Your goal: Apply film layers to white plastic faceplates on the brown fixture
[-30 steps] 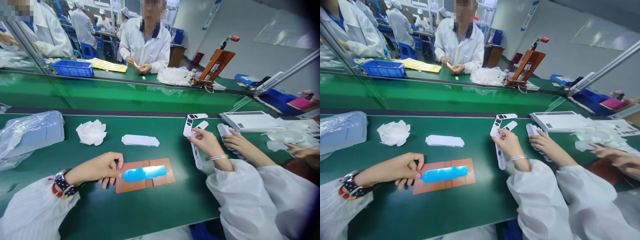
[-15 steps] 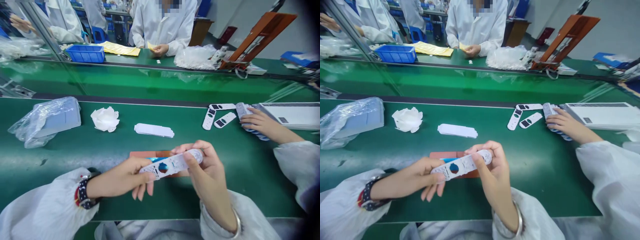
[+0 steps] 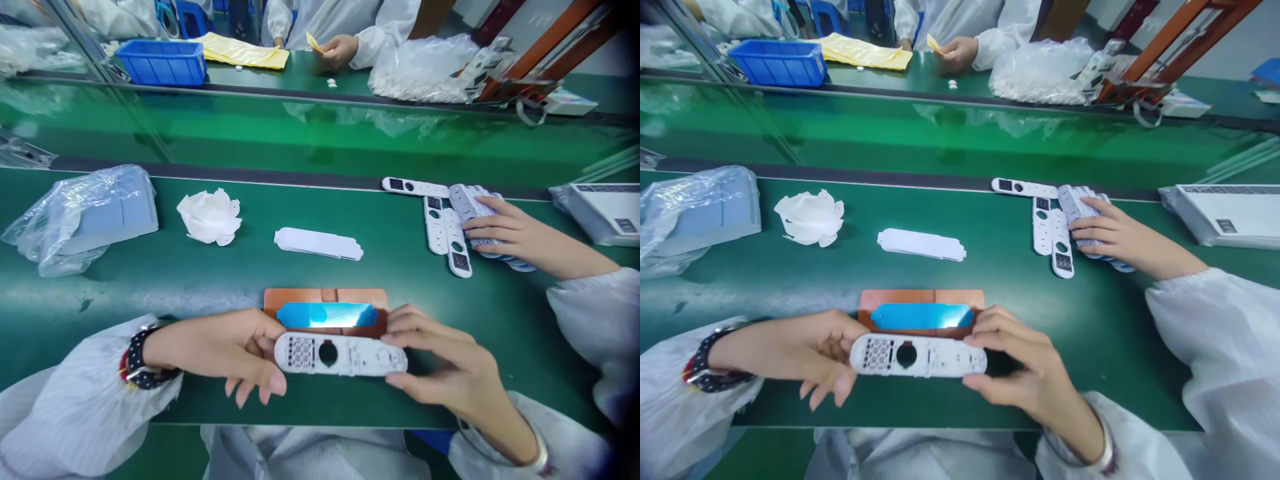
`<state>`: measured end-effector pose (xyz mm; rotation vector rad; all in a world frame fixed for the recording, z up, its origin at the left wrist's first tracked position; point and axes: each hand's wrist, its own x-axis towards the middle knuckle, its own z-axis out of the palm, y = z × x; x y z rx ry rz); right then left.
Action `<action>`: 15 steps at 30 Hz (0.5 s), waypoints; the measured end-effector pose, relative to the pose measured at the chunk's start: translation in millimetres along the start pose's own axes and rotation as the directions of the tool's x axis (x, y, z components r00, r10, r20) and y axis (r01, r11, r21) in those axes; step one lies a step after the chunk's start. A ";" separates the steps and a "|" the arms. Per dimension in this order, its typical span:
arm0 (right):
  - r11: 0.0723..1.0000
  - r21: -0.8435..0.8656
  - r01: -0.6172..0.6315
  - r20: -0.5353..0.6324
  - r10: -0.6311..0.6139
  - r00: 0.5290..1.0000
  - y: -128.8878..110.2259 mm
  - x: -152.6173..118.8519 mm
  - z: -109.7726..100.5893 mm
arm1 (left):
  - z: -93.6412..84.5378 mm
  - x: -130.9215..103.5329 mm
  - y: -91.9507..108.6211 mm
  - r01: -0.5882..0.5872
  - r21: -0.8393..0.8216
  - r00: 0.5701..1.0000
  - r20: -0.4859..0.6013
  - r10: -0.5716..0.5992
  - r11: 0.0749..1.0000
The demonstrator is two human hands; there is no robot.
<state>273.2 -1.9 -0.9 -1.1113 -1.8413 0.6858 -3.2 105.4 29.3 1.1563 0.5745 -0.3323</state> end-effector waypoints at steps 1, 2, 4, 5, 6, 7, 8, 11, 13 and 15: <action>1.000 -0.010 -0.005 0.003 0.005 1.000 4.5 4.1 -5.3 | -5.0 -2.8 2.4 0.022 0.049 0.997 -0.072 -0.018 0.999; 0.999 -0.027 -0.019 0.006 0.020 1.000 9.4 8.0 -10.7 | -10.6 -5.2 4.2 0.040 0.093 0.988 -0.155 -0.025 0.995; 0.996 -0.069 -0.057 0.028 0.059 0.998 19.0 14.8 -19.2 | -21.6 -8.0 5.7 0.059 0.156 0.956 -0.294 -0.011 0.986; 0.994 -0.085 -0.064 0.042 0.068 0.997 23.3 17.7 -21.7 | -25.8 -8.3 5.6 0.056 0.176 0.941 -0.339 0.007 0.983; 0.993 -0.099 -0.066 0.055 0.072 0.996 27.0 20.4 -22.7 | -28.7 -8.0 4.9 0.045 0.190 0.930 -0.367 0.028 0.981; 0.992 -0.110 -0.063 0.068 0.071 0.995 30.0 22.8 -22.6 | -30.1 -7.2 3.9 0.029 0.198 0.923 -0.381 0.049 0.980; 0.991 -0.118 -0.056 0.082 0.066 0.995 32.1 24.8 -21.4 | -29.9 -5.9 2.7 0.012 0.200 0.920 -0.386 0.067 0.980; 0.990 -0.134 -0.035 0.107 0.050 0.993 34.5 28.0 -15.8 | -23.3 -0.3 -2.0 -0.045 0.225 0.904 -0.404 0.136 0.973; 0.990 -0.140 -0.024 0.111 0.040 0.993 34.5 28.0 -13.3 | -17.2 3.9 -5.1 -0.069 0.292 0.883 -0.426 0.194 0.954; 0.990 -0.139 -0.019 0.111 0.034 0.993 34.7 27.1 -12.5 | -12.4 7.6 -7.5 -0.067 0.368 0.868 -0.437 0.236 0.927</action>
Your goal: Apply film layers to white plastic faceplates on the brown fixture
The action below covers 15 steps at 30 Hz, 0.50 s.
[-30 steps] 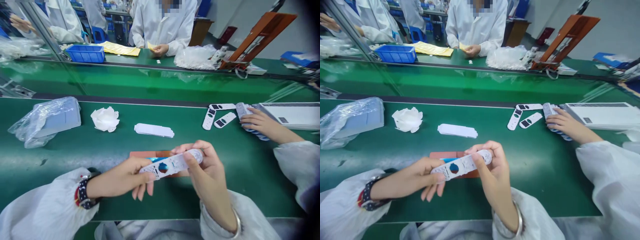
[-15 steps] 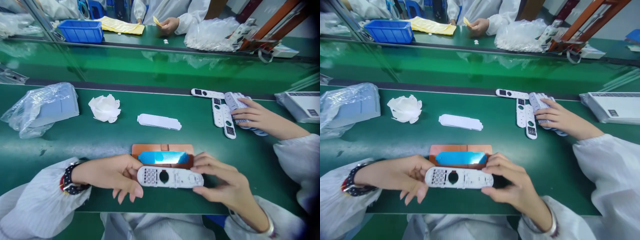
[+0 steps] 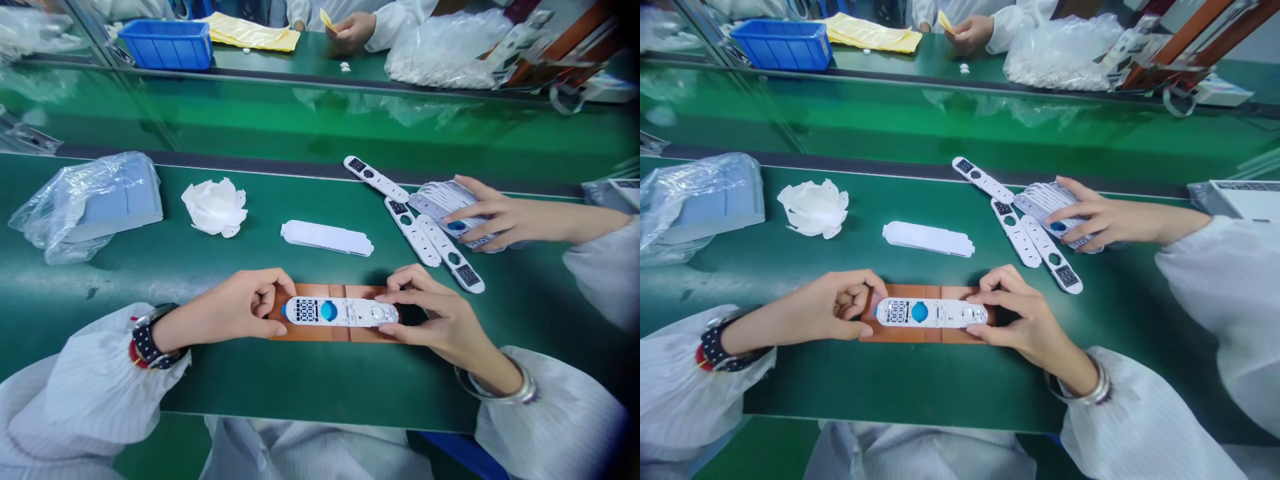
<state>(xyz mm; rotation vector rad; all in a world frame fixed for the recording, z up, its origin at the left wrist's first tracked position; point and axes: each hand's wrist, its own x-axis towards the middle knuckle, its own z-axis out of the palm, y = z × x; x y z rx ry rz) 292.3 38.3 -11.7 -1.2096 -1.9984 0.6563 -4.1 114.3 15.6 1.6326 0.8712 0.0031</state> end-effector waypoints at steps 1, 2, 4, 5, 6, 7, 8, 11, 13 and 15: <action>1.000 0.001 -0.002 0.001 0.002 1.000 0.3 -0.5 0.1 | 2.4 0.3 -0.3 -0.008 0.027 1.000 -0.007 0.008 1.000; 1.000 0.001 -0.006 0.001 0.006 1.000 0.7 -1.0 0.0 | 4.2 0.6 -0.4 -0.012 0.048 1.000 -0.014 0.012 0.999; 1.000 0.001 -0.021 0.002 0.021 1.000 1.7 -1.7 0.0 | 6.2 1.1 -0.4 -0.019 0.078 0.999 -0.037 0.022 0.997; 1.000 0.001 -0.026 0.002 0.026 1.000 2.2 -1.9 0.1 | 6.8 1.2 -0.3 -0.020 0.090 0.999 -0.047 0.024 0.996; 1.000 0.001 -0.026 0.003 0.026 1.000 2.6 -2.0 0.2 | 7.1 1.3 -0.2 -0.020 0.099 0.998 -0.056 0.026 0.995; 1.000 0.002 -0.024 0.004 0.024 1.000 2.9 -2.1 0.4 | 7.4 1.4 -0.1 -0.020 0.106 0.998 -0.063 0.027 0.994; 1.000 0.001 -0.022 0.006 0.022 1.000 3.0 -2.1 0.5 | 7.7 1.5 -0.1 -0.021 0.110 0.997 -0.070 0.028 0.994; 0.999 -0.008 -0.036 0.012 0.036 0.999 2.7 -2.1 0.7 | 9.1 2.0 -0.7 -0.030 0.115 0.995 -0.087 0.040 0.993; 0.999 -0.015 -0.051 0.014 0.051 0.999 2.3 -2.4 0.6 | 10.1 2.4 -1.3 -0.029 0.112 0.995 -0.092 0.039 0.993; 0.998 -0.021 -0.055 0.014 0.055 0.998 1.8 -2.8 0.6 | 10.8 2.8 -1.7 -0.025 0.106 0.995 -0.097 0.036 0.994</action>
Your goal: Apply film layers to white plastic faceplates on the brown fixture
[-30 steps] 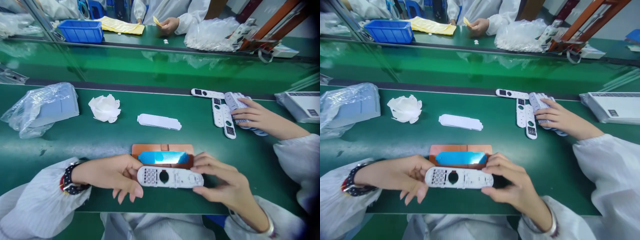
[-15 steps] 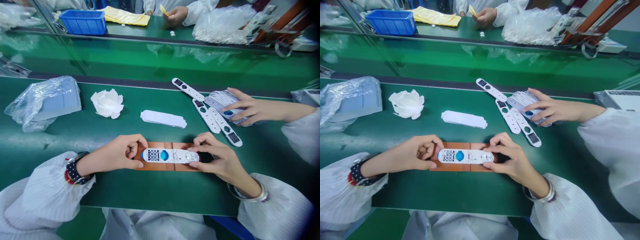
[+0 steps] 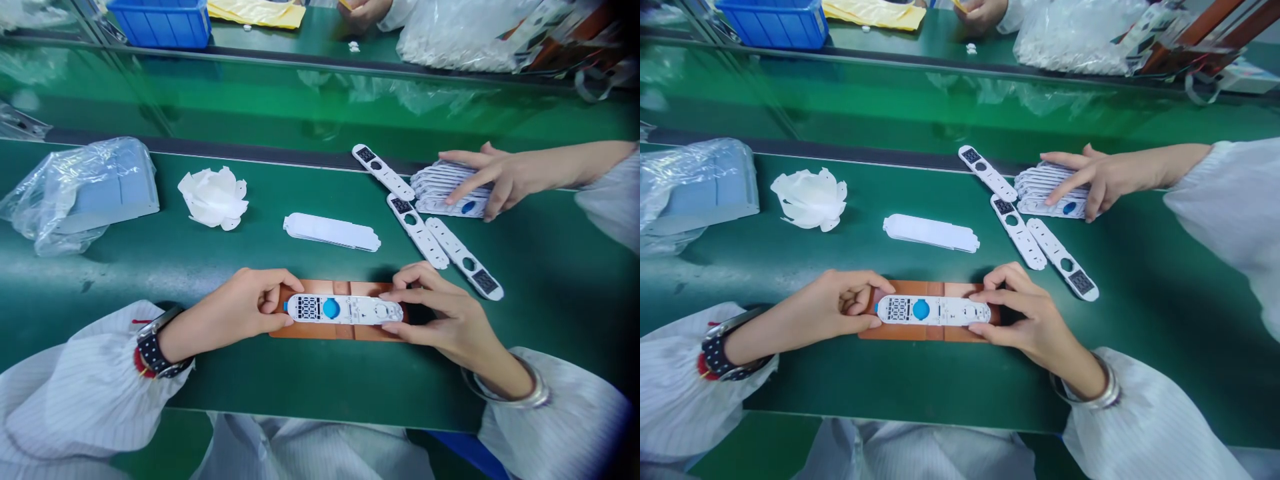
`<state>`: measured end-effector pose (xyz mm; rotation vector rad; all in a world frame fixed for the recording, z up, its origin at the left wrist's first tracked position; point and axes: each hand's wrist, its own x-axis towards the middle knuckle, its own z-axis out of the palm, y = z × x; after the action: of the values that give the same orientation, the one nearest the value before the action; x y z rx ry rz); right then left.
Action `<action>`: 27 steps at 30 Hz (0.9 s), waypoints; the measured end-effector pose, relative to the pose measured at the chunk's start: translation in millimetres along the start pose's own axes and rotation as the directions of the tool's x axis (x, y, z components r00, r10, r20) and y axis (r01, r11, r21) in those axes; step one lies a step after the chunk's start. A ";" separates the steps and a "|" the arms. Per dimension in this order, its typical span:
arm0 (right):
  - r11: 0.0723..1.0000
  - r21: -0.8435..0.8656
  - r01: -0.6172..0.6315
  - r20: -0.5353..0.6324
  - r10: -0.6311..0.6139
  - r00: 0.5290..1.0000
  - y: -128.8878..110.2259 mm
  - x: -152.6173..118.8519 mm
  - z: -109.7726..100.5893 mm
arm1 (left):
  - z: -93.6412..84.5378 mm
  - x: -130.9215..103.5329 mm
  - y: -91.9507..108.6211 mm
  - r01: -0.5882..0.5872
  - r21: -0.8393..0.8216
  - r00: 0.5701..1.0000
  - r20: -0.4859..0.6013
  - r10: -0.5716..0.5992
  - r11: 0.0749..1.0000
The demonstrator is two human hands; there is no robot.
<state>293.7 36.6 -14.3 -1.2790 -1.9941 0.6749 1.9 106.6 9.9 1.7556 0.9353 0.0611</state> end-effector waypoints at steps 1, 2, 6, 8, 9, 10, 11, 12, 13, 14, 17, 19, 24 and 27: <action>1.000 -0.002 0.004 -0.001 -0.004 1.000 -0.2 -0.3 0.1 | 0.2 0.2 -0.1 0.003 -0.003 1.000 -0.002 -0.003 1.000; 1.000 -0.003 0.010 -0.002 -0.010 1.000 -0.3 -0.5 0.2 | 0.3 0.3 -0.2 0.005 -0.005 1.000 -0.002 -0.005 1.000; 1.000 -0.007 0.030 -0.003 -0.030 1.000 -0.9 -1.2 0.7 | 0.3 0.9 -0.1 0.008 -0.020 1.000 0.004 -0.008 1.000; 1.000 -0.007 0.020 -0.001 -0.020 1.000 -1.2 -1.2 1.1 | 0.4 0.9 -0.1 0.009 -0.024 1.000 0.004 -0.009 1.000; 1.000 -0.007 0.013 0.000 -0.013 1.000 -1.3 -1.1 1.3 | 0.5 0.7 -0.2 0.009 -0.025 1.000 0.003 -0.009 1.000; 1.000 -0.007 0.006 0.001 -0.006 1.000 -1.4 -1.1 1.6 | 0.6 0.5 -0.2 0.009 -0.024 1.000 0.002 -0.009 1.000; 1.000 -0.007 -0.001 0.001 0.001 1.000 -1.4 -1.1 1.9 | 0.8 0.3 -0.3 0.008 -0.021 1.000 0.002 -0.008 1.000; 1.000 -0.007 -0.006 0.000 0.006 1.000 -1.4 -1.2 2.2 | 1.0 0.0 -0.4 0.008 -0.015 1.000 0.002 -0.008 1.000; 1.000 -0.007 -0.011 -0.002 0.011 1.000 -1.3 -1.3 2.4 | 1.2 -0.2 -0.5 0.009 -0.008 1.000 -0.001 -0.009 1.000; 1.000 -0.007 -0.014 -0.002 0.014 1.000 -1.2 -1.6 2.6 | 1.4 -0.4 -0.6 0.011 0.000 1.000 -0.003 -0.011 1.000; 1.000 0.000 -0.023 0.010 0.023 1.000 -1.1 -3.1 3.0 | 1.9 -0.5 -0.7 0.030 0.009 0.999 -0.011 -0.030 1.000; 1.000 0.007 -0.026 0.016 0.026 1.000 -1.2 -4.5 3.0 | 1.9 0.0 -0.2 0.047 0.009 0.999 -0.012 -0.047 0.999; 1.000 -0.001 -0.022 0.032 0.022 0.999 -1.0 -7.3 3.2 | 0.8 2.2 3.1 0.083 0.016 0.997 0.006 -0.083 0.996; 0.999 -0.007 -0.034 0.055 0.034 0.998 0.4 -7.8 3.0 | 0.5 3.0 3.7 0.103 0.014 0.994 0.022 -0.104 0.995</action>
<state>294.0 29.3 -18.6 -1.3132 -2.0238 0.7281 6.2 107.7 11.6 1.7130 1.0105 -0.0318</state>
